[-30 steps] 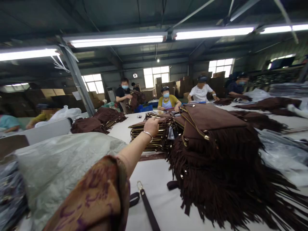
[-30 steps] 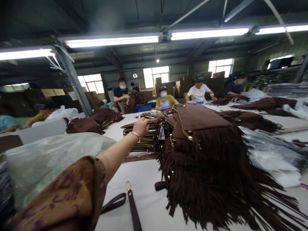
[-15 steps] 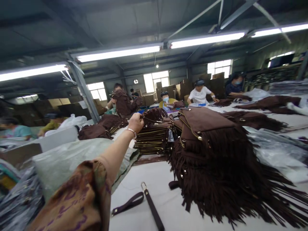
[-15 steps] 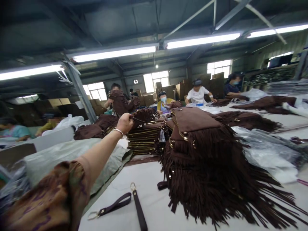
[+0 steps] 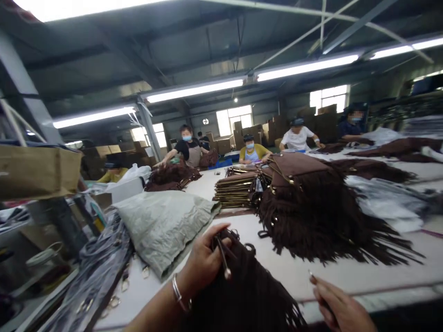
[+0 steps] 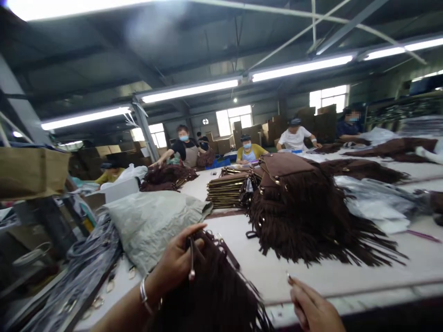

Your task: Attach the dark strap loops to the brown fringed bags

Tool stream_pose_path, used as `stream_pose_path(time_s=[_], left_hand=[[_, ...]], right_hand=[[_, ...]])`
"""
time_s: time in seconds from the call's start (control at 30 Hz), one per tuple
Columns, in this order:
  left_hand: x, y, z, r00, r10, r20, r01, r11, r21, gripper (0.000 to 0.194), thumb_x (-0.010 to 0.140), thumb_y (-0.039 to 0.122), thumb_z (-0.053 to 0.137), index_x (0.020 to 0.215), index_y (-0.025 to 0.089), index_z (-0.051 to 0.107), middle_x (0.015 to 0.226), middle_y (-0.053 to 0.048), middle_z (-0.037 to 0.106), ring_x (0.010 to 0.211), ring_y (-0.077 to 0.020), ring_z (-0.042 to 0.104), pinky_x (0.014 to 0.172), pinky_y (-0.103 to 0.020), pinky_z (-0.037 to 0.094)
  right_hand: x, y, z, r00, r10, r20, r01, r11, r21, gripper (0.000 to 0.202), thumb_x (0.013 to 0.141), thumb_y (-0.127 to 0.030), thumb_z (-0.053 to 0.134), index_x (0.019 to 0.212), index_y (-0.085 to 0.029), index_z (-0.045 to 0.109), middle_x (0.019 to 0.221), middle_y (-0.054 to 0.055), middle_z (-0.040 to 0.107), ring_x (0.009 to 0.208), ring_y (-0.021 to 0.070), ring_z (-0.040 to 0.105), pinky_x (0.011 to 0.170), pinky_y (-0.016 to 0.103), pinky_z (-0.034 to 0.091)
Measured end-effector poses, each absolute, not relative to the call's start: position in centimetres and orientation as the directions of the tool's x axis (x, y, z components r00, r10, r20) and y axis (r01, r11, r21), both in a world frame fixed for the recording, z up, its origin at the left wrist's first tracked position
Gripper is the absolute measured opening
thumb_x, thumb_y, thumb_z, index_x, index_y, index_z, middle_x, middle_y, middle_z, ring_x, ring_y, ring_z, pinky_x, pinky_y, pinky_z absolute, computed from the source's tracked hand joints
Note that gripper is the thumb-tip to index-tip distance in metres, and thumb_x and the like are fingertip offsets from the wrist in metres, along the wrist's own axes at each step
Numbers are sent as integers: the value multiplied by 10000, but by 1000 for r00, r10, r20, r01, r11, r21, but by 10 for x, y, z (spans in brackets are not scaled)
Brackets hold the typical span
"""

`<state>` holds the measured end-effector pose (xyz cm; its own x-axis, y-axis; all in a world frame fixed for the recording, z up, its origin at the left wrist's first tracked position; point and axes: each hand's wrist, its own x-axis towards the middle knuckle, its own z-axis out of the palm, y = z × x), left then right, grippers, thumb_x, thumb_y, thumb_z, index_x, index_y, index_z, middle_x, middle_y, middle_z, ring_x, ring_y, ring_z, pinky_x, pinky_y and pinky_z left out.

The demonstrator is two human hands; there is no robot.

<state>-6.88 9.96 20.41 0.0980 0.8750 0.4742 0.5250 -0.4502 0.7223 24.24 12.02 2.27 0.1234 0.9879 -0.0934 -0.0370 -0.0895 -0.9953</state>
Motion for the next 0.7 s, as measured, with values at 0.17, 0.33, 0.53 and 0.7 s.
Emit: stream_pose_path(time_s=[0.17,0.33,0.53,0.7], left_hand=[[-24,58,135,171,939,299,506,-344,791,133,889,251,567,977,211,660,893,-15,712,816,-158,649,755,-273,508],[1,39,107,220,910,352,565,-413,714,105,874,257,580,923,203,656,864,-35,703,801,-172,633,734,-292,479],[11,25,106,294,866,404,616,-495,612,92,873,246,563,875,194,638,798,-47,683,745,-177,612,675,-287,451],[15,25,105,264,872,413,654,-477,587,90,849,213,552,822,187,634,750,-47,673,697,-175,599,647,-287,442]], right_hand=[[235,82,81,4,973,233,214,226,-950,428,870,-476,567,1154,-177,678,830,34,729,697,165,656,587,256,520],[206,54,110,-167,872,461,528,474,-705,279,923,-296,477,1077,-198,687,1065,85,736,973,209,676,882,333,530],[195,40,96,-244,854,460,668,491,-559,238,934,-225,426,1003,-171,647,904,83,699,855,213,658,801,351,530],[195,30,86,-277,817,506,683,538,-494,232,939,-197,407,1007,-160,626,906,104,686,873,225,654,836,368,521]])
